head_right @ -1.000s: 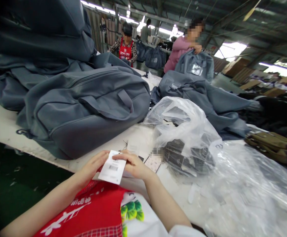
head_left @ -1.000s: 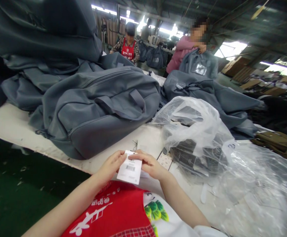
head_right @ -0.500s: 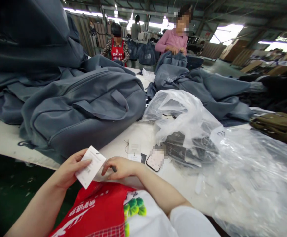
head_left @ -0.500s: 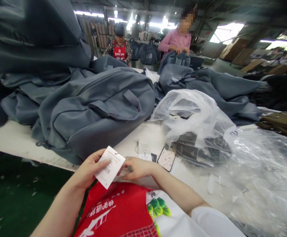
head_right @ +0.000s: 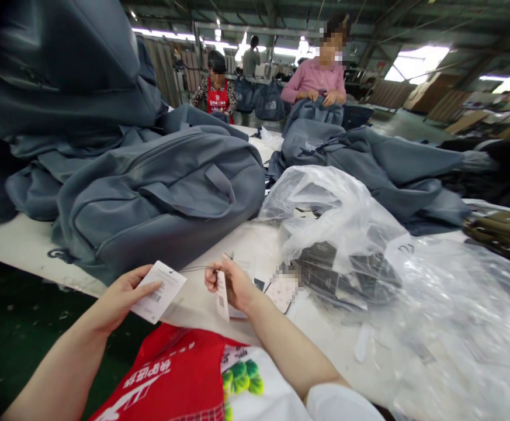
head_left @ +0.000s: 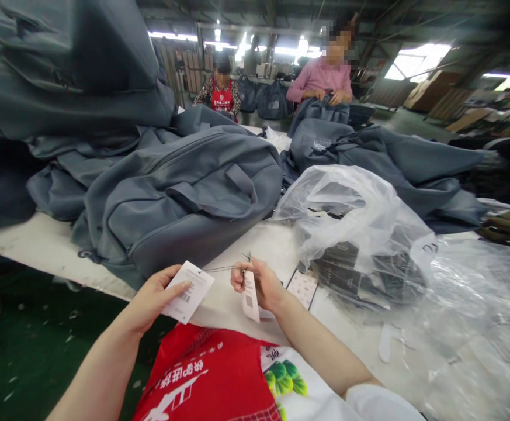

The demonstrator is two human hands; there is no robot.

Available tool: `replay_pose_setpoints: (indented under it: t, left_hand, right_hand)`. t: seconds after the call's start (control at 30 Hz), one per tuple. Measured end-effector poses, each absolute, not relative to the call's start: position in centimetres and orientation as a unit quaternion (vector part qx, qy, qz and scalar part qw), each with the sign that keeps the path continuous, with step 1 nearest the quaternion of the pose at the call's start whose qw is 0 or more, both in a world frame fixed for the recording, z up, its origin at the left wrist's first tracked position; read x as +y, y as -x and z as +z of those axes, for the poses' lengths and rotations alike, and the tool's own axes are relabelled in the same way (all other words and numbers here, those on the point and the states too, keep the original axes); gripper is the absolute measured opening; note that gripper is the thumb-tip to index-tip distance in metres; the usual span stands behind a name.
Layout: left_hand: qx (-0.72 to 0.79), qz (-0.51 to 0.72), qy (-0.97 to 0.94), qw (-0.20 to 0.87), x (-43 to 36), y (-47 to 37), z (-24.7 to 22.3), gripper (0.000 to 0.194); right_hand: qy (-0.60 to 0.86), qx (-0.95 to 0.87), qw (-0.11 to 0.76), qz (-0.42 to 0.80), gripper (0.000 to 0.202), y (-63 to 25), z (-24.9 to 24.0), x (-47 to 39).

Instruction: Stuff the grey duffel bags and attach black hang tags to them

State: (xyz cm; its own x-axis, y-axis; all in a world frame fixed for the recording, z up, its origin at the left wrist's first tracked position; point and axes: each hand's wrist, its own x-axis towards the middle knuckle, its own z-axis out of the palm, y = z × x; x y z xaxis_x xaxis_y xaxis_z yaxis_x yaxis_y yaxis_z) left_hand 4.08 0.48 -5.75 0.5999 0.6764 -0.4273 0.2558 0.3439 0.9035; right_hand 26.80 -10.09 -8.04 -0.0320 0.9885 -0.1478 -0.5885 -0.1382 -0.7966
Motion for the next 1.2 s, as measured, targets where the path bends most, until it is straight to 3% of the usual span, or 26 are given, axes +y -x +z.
replay_pose_setpoints:
  t: [0.13, 0.4, 0.63, 0.77, 0.9, 1.2]
  left_hand:
    - [0.425, 0.184, -0.636, 0.618, 0.3, -4.7, -6.3, 0.046]
    - [0.400, 0.210, -0.723, 0.522, -1.2, -7.3, -7.0, 0.024]
    - [0.359, 0.212, -0.664, 0.620, -3.1, -8.8, -7.1, 0.034]
    - [0.354, 0.188, -0.731, 0.552, -3.6, -9.2, -7.5, 0.039]
    - [0.318, 0.155, -0.761, 0.543, -3.5, -9.1, -7.5, 0.029]
    - [0.310, 0.114, -0.700, 0.633, -2.9, -7.4, -7.0, 0.040]
  right_hand:
    - [0.317, -0.188, 0.611, 0.701, 0.028, -27.3, -7.0, -10.4]
    - [0.401, -0.228, 0.632, 0.623, 0.029, -25.1, -7.5, -10.3]
    - [0.565, -0.324, 0.598, 0.468, 0.021, -24.5, -9.4, -9.8]
    - [0.613, -0.363, 0.563, 0.419, 0.017, -24.6, -9.2, -10.0]
    - [0.600, -0.337, 0.573, 0.445, 0.015, -25.2, -8.9, -10.2]
    - [0.467, -0.215, 0.659, 0.549, 0.030, -28.2, -8.2, -10.0]
